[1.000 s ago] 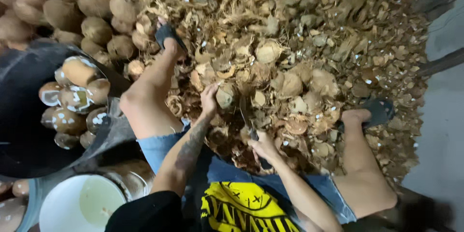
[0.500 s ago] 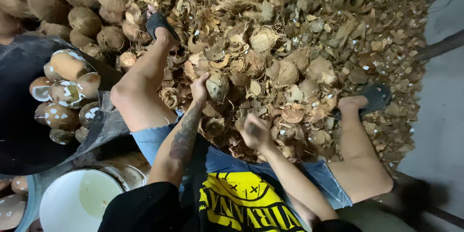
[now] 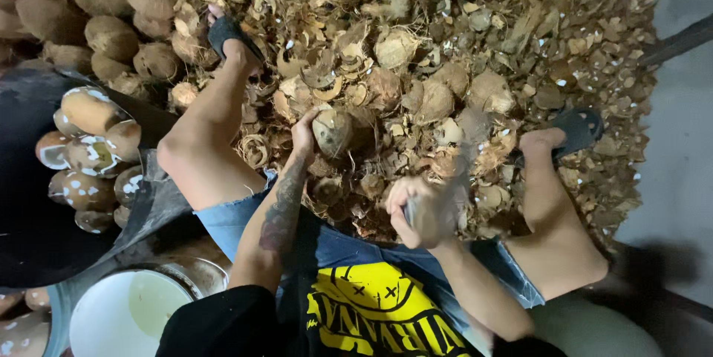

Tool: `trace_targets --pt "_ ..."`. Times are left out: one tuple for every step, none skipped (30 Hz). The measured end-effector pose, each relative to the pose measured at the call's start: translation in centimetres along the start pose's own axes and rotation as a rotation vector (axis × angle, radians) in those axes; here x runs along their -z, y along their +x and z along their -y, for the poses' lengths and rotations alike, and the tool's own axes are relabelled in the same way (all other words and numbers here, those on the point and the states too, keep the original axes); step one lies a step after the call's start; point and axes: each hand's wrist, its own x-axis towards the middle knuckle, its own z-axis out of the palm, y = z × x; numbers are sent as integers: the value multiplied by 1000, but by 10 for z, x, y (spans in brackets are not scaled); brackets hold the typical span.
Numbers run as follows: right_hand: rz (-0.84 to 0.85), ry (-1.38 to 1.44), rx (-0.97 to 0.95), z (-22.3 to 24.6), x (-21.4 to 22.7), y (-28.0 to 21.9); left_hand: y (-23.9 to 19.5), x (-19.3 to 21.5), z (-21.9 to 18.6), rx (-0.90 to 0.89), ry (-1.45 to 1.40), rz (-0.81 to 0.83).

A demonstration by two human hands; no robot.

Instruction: The person sits on the ground and uses a machete to peel the husk off a coconut held between their legs. They repeatedly strike the coconut to remove the fibrous outer layer, then place the peeled coconut into a nearby container.

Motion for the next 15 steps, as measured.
trace_targets --pt "-161 151 122 5 -6 8 2 0 1 20 -37 -17" --pt "-320 302 244 11 -13 15 4 1 2 40 -73 -33" --pt "-315 305 246 1 -21 14 2 0 -2 39 -79 -36" --pt "-114 -4 -116 -9 -30 12 0 -1 -6 48 -109 -22" --pt "93 -318 -473 -19 -38 10 -2 -3 -10 58 -136 -4" --pt "93 -319 -472 -20 -46 -2 -5 -2 -5 59 -138 -3" --pt "34 -67 -939 -26 -54 -8 -4 -3 -7 47 -125 36" --pt "-28 209 -1394 -31 -61 -12 -2 -5 -9 36 -112 75" --pt "-41 223 -1377 -40 -58 -12 2 -1 -10 16 -102 84" --pt "93 108 -1351 -50 -56 -11 8 2 -12 48 -109 86" --pt "243 -24 -1339 -55 -45 -24 4 9 3 106 -129 75" --pt "249 -25 -1344 -37 -36 -1 8 6 -6 111 -131 71" --pt "176 75 -1049 -14 -24 14 6 6 -6 100 -155 82" --pt "101 168 -754 7 -13 29 4 5 -5 89 -179 93" --pt "106 171 -762 9 -16 25 3 8 -4 96 -178 85"
